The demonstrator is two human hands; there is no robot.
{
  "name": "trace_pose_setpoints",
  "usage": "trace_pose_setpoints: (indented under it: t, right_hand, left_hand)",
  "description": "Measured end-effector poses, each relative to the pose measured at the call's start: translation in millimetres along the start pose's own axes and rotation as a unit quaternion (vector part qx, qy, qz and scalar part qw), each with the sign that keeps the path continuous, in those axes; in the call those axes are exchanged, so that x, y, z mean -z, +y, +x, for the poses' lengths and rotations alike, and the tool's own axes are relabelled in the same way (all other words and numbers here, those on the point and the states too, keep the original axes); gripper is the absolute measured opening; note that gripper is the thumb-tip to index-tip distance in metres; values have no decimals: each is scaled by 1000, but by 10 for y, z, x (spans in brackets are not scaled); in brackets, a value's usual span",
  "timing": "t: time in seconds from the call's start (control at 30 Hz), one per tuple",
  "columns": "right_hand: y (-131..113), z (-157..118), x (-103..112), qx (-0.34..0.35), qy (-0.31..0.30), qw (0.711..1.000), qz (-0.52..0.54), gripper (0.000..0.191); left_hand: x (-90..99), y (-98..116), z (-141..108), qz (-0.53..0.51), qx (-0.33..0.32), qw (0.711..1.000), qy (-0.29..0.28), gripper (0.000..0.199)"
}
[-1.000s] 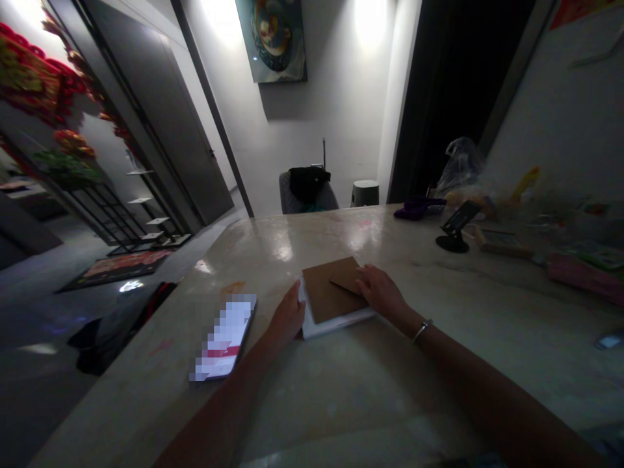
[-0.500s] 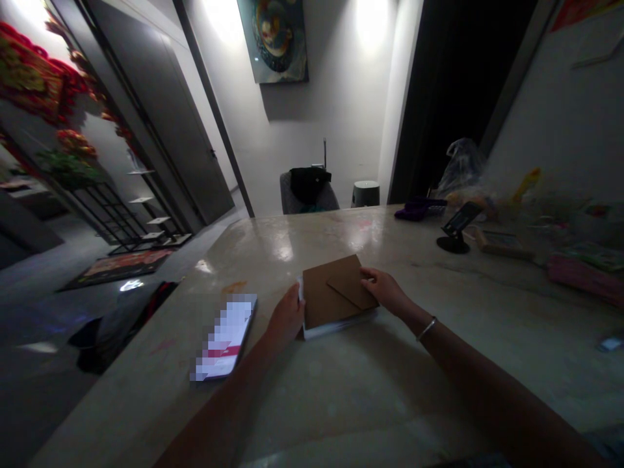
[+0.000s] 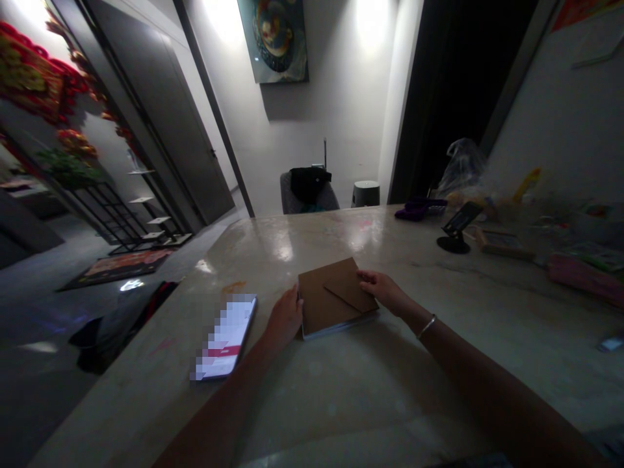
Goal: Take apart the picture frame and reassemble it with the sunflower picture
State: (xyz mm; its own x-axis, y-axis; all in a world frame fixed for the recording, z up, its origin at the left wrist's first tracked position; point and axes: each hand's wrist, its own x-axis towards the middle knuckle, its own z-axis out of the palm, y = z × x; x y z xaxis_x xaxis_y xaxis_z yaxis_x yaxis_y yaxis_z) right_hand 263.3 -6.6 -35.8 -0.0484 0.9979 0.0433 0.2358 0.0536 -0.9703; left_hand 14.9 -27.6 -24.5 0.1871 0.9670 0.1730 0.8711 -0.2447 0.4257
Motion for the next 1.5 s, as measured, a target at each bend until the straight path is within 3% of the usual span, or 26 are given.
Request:
trace_pose_setpoints:
  t: [0.23, 0.33, 0.53, 0.77, 1.03, 1.5]
  right_hand:
    - [-69, -45, 3, -1, -32, 999, -38, 46]
    - [-93, -57, 16, -3, -40, 992, -119, 46]
    - [-140, -103, -6, 65, -29, 948, -310, 38]
    - [-182, -141, -41, 87, -36, 909, -406, 37]
    - [-118, -125, -18, 68, -60, 890, -447, 38]
    - [-166, -85, -60, 37, -42, 854, -517, 40]
  left_hand:
    - [-19, -14, 7, 18, -12, 1000, -1, 44]
    - [-54, -45, 25, 42, -11, 999, -5, 42]
    - [-71, -52, 23, 67, -19, 998, -8, 40]
    - [-61, -32, 26, 93, -15, 995, -15, 41]
    - [-18, -5, 15, 91, -37, 995, -18, 41]
    - [-5, 6, 48, 129, -54, 990, -12, 40]
